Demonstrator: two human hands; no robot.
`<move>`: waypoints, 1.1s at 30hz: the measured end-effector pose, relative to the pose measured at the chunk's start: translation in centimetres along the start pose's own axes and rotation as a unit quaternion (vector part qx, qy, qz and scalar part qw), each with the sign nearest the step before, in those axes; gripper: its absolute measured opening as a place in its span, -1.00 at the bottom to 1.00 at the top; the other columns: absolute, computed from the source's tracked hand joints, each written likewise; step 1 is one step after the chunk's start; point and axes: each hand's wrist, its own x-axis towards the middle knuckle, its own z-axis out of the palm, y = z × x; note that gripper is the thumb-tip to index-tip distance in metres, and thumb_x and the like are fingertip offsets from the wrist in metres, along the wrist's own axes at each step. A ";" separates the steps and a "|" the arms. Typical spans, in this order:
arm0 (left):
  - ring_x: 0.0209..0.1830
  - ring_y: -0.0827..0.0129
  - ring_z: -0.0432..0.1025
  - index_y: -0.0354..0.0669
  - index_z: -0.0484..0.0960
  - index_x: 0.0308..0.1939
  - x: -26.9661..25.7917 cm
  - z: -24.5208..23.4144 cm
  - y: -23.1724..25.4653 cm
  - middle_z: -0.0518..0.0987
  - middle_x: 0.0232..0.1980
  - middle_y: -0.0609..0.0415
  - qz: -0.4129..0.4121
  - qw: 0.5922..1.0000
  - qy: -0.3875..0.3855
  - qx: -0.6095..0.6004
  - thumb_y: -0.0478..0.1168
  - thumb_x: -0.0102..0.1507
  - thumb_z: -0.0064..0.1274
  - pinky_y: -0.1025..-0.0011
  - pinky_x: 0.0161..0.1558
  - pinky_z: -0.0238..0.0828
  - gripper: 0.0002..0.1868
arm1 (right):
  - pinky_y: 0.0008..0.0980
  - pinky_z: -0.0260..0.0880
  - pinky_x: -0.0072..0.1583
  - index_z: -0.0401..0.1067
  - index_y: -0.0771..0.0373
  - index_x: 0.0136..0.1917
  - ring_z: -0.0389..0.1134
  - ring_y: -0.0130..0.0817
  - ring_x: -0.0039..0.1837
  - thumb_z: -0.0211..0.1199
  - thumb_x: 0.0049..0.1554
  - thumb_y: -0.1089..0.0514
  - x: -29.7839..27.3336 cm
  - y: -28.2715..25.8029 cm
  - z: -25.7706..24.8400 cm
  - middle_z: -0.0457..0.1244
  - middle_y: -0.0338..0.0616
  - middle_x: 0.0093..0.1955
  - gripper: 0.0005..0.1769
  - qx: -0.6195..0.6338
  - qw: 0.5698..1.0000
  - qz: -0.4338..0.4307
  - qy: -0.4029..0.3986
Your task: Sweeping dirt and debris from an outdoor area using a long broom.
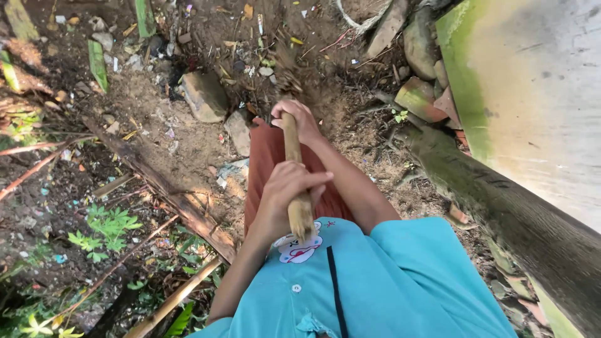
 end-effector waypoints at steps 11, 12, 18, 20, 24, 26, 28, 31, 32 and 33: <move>-0.31 0.44 0.46 -0.16 0.61 0.13 3.9 -5.1 -0.1 0.54 -0.34 0.19 -0.002 0.981 0.008 -0.192 -0.37 0.29 0.18 0.39 -0.04 0.47 -0.68 | -0.22 0.36 0.11 0.45 0.06 -0.05 0.39 -0.37 -0.02 0.48 0.08 -0.16 -1.1 -5.6 -8.6 0.36 -0.33 -0.11 -0.64 -0.058 0.996 -0.044 0.057; -0.35 0.49 0.43 -0.19 0.62 0.12 4.3 -4.4 -2.0 0.55 -0.34 0.17 -0.022 0.975 0.003 -0.223 -0.37 0.31 0.17 0.49 -0.14 0.44 -0.71 | -0.25 0.37 0.07 0.45 0.08 -0.06 0.39 -0.38 -0.02 0.47 0.09 -0.15 -1.6 -4.5 -9.7 0.36 -0.32 -0.11 -0.64 -0.079 0.995 -0.011 0.067; -0.27 0.46 0.42 -0.11 0.65 0.19 7.0 4.9 -10.8 0.57 -0.23 0.13 -0.096 0.954 -0.153 -0.241 -0.42 0.35 0.14 0.48 -0.09 0.39 -0.67 | -0.32 0.40 0.04 0.48 0.15 -0.10 0.40 -0.36 -0.04 0.35 0.10 0.12 -2.9 10.0 -11.6 0.37 -0.24 -0.13 -0.88 -0.036 0.989 0.088 0.109; -0.11 0.47 0.47 -0.08 0.62 0.20 8.6 2.7 -10.4 0.60 -0.08 0.09 -0.108 0.953 -0.123 -0.256 -0.43 0.34 0.10 0.49 0.02 0.42 -0.65 | -0.32 0.38 0.03 0.49 0.16 -0.11 0.39 -0.34 -0.04 0.35 0.11 0.15 -1.4 9.8 -10.1 0.37 -0.21 -0.13 -0.90 -0.038 0.991 0.083 0.100; -0.26 0.43 0.50 -0.01 0.65 0.22 12.5 1.4 -10.6 0.65 -0.21 0.11 -0.090 0.980 -0.130 -0.125 -0.43 0.27 0.15 0.51 -0.07 0.49 -0.56 | -0.35 0.38 0.07 0.48 0.17 -0.08 0.38 -0.36 -0.01 0.38 0.08 0.19 5.2 8.7 -8.1 0.34 -0.19 -0.09 -0.86 0.007 0.996 0.051 0.071; -0.18 0.28 0.51 -0.06 0.61 0.18 16.3 0.7 -7.8 0.65 -0.15 0.06 0.024 0.987 -0.129 -0.089 -0.35 0.08 0.24 0.40 -0.02 0.44 -0.45 | -0.32 0.35 0.10 0.47 0.19 -0.04 0.36 -0.35 0.00 0.40 0.07 0.21 9.1 9.2 -5.9 0.33 -0.19 -0.07 -0.81 0.060 0.997 -0.025 0.049; -0.11 0.13 0.51 -0.10 0.57 0.14 18.4 0.0 -6.7 0.65 -0.08 0.00 0.132 0.984 -0.109 -0.042 -0.27 -0.11 0.34 0.29 0.02 0.39 -0.31 | -0.30 0.32 0.12 0.45 0.20 -0.01 0.35 -0.35 0.00 0.41 0.06 0.22 12.6 7.9 -3.9 0.32 -0.20 -0.05 -0.77 0.115 0.987 -0.108 0.008; -0.24 0.25 0.52 0.01 0.64 0.16 20.1 -1.8 -7.0 0.62 -0.22 0.13 0.084 0.988 -0.125 -0.014 -0.30 0.21 0.32 0.29 -0.04 0.40 -0.57 | -0.31 0.35 0.01 0.44 0.21 -0.12 0.34 -0.31 -0.05 0.46 -0.01 0.23 16.3 1.9 -3.6 0.32 -0.22 -0.13 -0.78 0.061 0.996 -0.027 0.061; -0.27 0.28 0.51 -0.02 0.63 0.16 20.9 -3.2 -6.2 0.62 -0.22 0.15 0.100 0.989 -0.110 -0.019 -0.32 0.20 0.32 0.31 -0.09 0.39 -0.56 | -0.32 0.36 0.02 0.39 0.22 -0.12 0.35 -0.34 -0.05 0.45 0.03 0.22 16.7 -1.3 -4.6 0.31 -0.24 -0.13 -0.76 0.081 0.995 -0.028 0.047; -0.30 0.31 0.50 -0.04 0.62 0.15 21.6 -4.4 -5.4 0.63 -0.22 0.16 0.115 0.989 -0.093 -0.025 -0.35 0.20 0.32 0.32 -0.13 0.38 -0.56 | -0.33 0.37 0.03 0.34 0.22 -0.12 0.35 -0.37 -0.04 0.43 0.06 0.21 17.0 -4.5 -5.7 0.30 -0.27 -0.14 -0.75 0.099 0.994 -0.030 0.031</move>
